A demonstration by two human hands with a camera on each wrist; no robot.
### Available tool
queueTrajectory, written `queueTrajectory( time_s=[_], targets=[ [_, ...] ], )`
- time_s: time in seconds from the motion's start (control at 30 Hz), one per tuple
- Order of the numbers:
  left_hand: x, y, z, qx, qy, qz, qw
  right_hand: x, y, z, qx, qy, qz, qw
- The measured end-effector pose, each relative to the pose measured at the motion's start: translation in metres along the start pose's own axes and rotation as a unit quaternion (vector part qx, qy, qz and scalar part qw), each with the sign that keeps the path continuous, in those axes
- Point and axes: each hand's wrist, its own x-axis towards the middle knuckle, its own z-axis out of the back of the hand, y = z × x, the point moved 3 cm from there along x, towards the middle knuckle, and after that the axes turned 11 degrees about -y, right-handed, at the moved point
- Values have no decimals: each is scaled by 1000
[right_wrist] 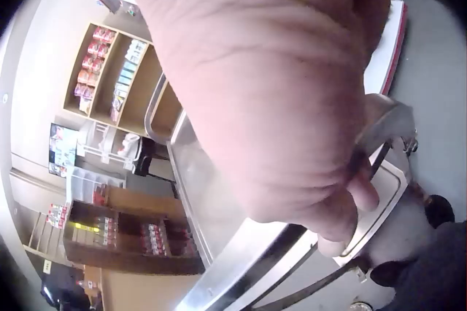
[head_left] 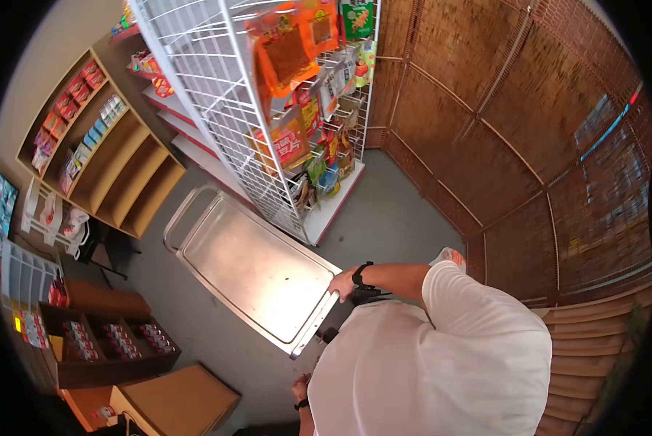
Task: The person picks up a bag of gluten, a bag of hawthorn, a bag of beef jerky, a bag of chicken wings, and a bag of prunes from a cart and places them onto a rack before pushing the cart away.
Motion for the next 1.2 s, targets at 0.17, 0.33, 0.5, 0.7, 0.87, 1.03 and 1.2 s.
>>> queueTrajectory(
  time_s=[0.17, 0.33, 0.5, 0.7, 0.87, 1.03, 1.2],
  targets=[
    [-17, -21, 3, 45, -3, -8, 999, 21, -6, -12, -42, -37, 51, 997],
    [-21, -62, -13, 87, 4, -13, 996, 29, -13, -17, -48, -24, 81, 995],
    [-31, -105, -17, 111, -7, -17, 994, 38, -27, -30, 19, -81, 110, 991],
    [-99, -189, -77, 354, -20, -50, 934, 48, -32, -36, 36, -101, 132, 985],
    [-92, -151, -30, 229, -53, -19, 972, 41, -29, -27, 12, -36, 118, 992],
    [-59, -127, -77, 93, -8, -3, 996, 34, -26, -20, 19, -41, 145, 988],
    [-32, -135, -98, -8, 24, 23, 999, 45, -29, -26, 24, -25, 140, 990]
  ],
)
